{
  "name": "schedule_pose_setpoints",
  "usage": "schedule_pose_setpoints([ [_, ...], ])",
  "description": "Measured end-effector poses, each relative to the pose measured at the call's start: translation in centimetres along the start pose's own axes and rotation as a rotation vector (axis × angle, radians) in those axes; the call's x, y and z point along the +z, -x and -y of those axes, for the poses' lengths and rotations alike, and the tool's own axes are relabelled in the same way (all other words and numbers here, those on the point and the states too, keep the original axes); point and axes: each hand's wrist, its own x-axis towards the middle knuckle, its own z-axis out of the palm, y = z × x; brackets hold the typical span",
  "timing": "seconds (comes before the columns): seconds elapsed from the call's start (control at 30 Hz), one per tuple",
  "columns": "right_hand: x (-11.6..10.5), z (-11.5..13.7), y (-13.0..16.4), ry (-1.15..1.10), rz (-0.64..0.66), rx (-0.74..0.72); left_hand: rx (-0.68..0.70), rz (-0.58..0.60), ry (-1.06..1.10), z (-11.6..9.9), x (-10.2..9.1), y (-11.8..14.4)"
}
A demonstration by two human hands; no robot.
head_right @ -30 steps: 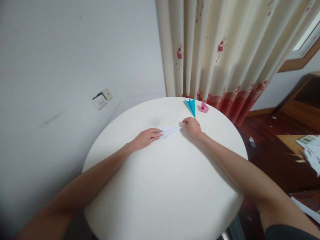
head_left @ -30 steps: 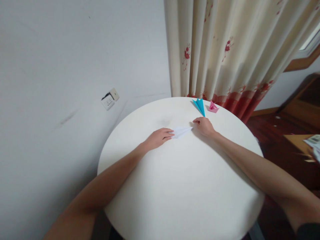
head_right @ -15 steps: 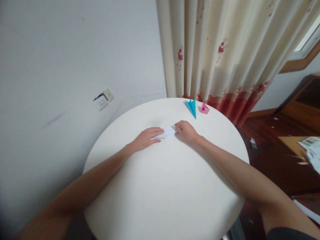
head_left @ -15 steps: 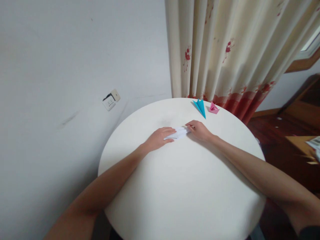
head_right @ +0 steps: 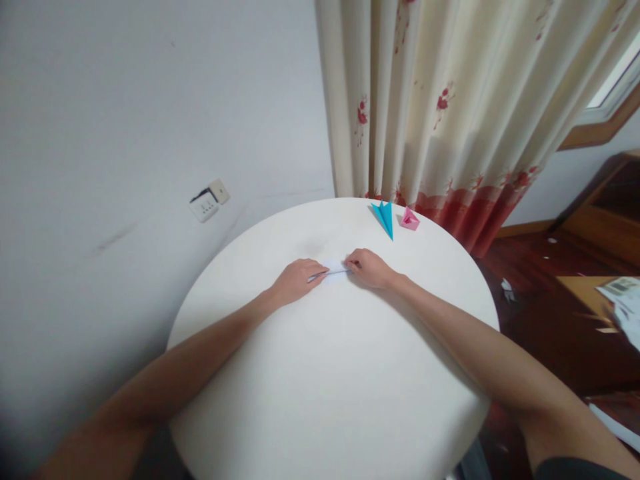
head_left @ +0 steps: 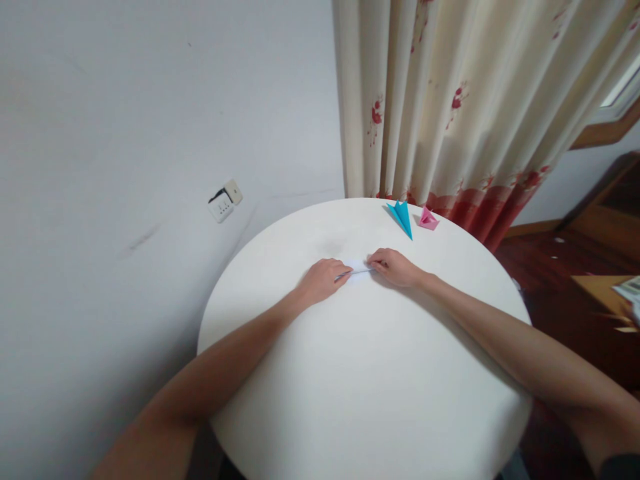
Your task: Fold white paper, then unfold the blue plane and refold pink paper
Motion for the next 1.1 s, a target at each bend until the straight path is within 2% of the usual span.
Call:
schedule_pose_setpoints([
  [0.1,0.5,-0.3,0.1,-0.012,-0.079,0.033,-0.062,-0.039,0.085,0.2,0.0,0.0],
  [0.23,0.8,-0.6,-0.1,-0.048,-0.189,0.160,-0.171,-0.092,0.239,0.8,0.3,-0.1],
  [0.37,0.9,-1.0,-0.3,-0.071,-0.242,0.258,-0.191,-0.069,0.254,1.3,0.4,-0.2],
  [0.47,0.9,-1.3,-0.5,-0.066,-0.249,0.304,-0.193,-0.041,0.220,1.3,0.5,-0.2],
  [0.63,1.1,-2.0,-0.6,-0.076,-0.243,0.362,-0.176,-0.080,0.243,1.4,0.8,-0.1],
  [0.83,1.2,-2.1,-0.6,-0.092,-0.228,0.368,-0.129,-0.018,0.287,1.1,0.0,-0.1],
  [0.97,1.1,-2.0,-0.5,-0.117,-0.229,0.372,-0.169,-0.094,0.370,0.9,-0.7,-0.1],
  [1.1,1.1,-1.6,-0.5,-0.209,-0.298,0.370,-0.328,-0.219,0.527,0.8,-1.0,-0.4],
])
